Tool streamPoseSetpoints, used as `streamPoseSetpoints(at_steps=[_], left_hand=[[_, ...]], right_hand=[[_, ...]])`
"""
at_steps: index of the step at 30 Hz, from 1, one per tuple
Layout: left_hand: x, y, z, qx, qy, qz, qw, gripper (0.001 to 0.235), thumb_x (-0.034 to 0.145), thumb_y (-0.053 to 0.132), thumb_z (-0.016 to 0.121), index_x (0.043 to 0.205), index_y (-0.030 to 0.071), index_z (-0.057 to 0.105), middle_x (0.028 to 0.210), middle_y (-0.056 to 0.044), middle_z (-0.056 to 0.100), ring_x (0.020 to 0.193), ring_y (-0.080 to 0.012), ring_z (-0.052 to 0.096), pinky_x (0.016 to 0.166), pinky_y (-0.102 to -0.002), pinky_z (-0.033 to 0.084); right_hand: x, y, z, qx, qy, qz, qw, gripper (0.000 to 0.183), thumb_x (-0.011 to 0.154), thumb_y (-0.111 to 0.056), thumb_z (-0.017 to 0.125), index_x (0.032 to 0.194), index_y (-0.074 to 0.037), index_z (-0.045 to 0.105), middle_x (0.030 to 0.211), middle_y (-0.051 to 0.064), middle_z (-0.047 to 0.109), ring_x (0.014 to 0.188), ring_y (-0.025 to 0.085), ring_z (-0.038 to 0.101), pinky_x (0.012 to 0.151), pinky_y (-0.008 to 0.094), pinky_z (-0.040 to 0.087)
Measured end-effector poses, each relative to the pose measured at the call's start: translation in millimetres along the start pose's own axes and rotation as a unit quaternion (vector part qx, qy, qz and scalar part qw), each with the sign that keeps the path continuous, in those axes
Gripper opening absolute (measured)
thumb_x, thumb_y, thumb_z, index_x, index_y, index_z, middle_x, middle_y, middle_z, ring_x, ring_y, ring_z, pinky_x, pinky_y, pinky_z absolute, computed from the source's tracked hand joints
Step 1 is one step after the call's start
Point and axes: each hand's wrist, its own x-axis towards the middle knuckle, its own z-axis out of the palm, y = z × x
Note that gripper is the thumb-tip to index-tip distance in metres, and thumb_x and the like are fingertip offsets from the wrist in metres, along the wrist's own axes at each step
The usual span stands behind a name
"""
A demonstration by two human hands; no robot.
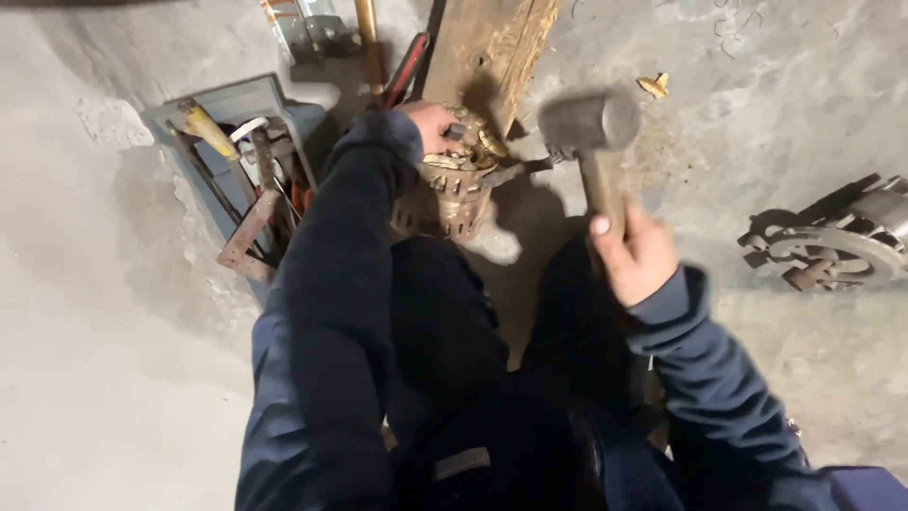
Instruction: Disassembling an electric motor to extract copper windings using a hammer and a flathead screwdriver as a chisel.
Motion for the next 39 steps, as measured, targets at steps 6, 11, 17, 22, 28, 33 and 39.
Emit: streamPoseSetpoints(at_steps=[6, 11, 17, 22, 28, 33, 39], left_hand=[[5, 10, -1, 0.036, 0.038, -0.076, 0.996, 0.042, 0.083, 0.032, 0.077, 0.123, 0.024, 0.073, 0.109, -0.017, 0.073, 0.103, -0.0383, 0.068, 0.086, -0.049, 0.054], [29, -47, 40, 0.031, 0.048, -0.026, 0.998, 0.038, 0.087, 0.036, 0.080, 0.117, 0.013, 0.073, 0.110, -0.019, 0.072, 0.104, -0.0391, 0.068, 0.088, -0.048, 0.053], [14, -35, 20, -0.018, 0.048, -0.027, 0.998, 0.027, 0.088, 0.029, 0.077, 0.114, 0.019, 0.077, 0.101, -0.015, 0.076, 0.095, -0.0352, 0.072, 0.083, -0.044, 0.056], [3, -31, 16, -0.122, 0.083, 0.033, 0.988, 0.028, 0.084, 0.026, 0.078, 0.112, 0.023, 0.079, 0.103, -0.011, 0.078, 0.093, -0.0307, 0.075, 0.082, -0.039, 0.057], [28, -65, 38, 0.110, 0.031, -0.046, 0.992, 0.037, 0.091, 0.041, 0.087, 0.107, 0.009, 0.079, 0.103, -0.020, 0.074, 0.098, -0.0359, 0.071, 0.082, -0.043, 0.056], [-6, -26, 21, -0.122, 0.085, -0.059, 0.987, 0.032, 0.079, 0.033, 0.085, 0.108, 0.020, 0.079, 0.099, -0.010, 0.078, 0.092, -0.0254, 0.074, 0.082, -0.038, 0.056], [-7, -23, 14, -0.085, 0.095, -0.106, 0.986, 0.029, 0.081, 0.028, 0.082, 0.106, 0.014, 0.076, 0.097, -0.018, 0.075, 0.092, -0.0356, 0.072, 0.082, -0.045, 0.055]], right_hand=[[38, -53, 49, 0.172, 0.101, -0.090, 0.976, 0.038, 0.107, -0.044, 0.058, 0.111, -0.006, 0.059, 0.073, 0.006, 0.060, 0.059, 0.015, 0.056, 0.058, 0.032, 0.045], [63, 86, 106, -0.124, -0.033, 0.028, 0.991, 0.041, 0.108, -0.047, 0.061, 0.103, -0.006, 0.066, 0.071, 0.009, 0.063, 0.066, 0.021, 0.059, 0.062, 0.037, 0.048], [61, -48, 11, 0.188, 0.024, 0.097, 0.977, 0.042, 0.108, -0.046, 0.053, 0.106, -0.005, 0.059, 0.068, 0.007, 0.059, 0.051, 0.018, 0.056, 0.046, 0.034, 0.045], [72, -40, 56, 0.357, 0.169, -0.083, 0.915, 0.044, 0.111, -0.046, 0.053, 0.115, -0.002, 0.057, 0.071, 0.008, 0.057, 0.049, 0.017, 0.052, 0.043, 0.032, 0.042], [90, -4, 79, 0.062, -0.061, -0.043, 0.995, 0.037, 0.109, -0.047, 0.053, 0.107, -0.012, 0.065, 0.067, 0.007, 0.061, 0.050, 0.017, 0.058, 0.048, 0.035, 0.045], [88, -96, 9, 0.304, -0.012, 0.066, 0.950, 0.042, 0.108, -0.049, 0.053, 0.105, -0.008, 0.059, 0.068, 0.004, 0.055, 0.047, 0.016, 0.050, 0.042, 0.032, 0.041], [88, 4, 87, 0.055, 0.050, -0.099, 0.992, 0.051, 0.110, -0.050, 0.051, 0.109, -0.001, 0.066, 0.068, 0.008, 0.062, 0.054, 0.016, 0.061, 0.052, 0.033, 0.051]])
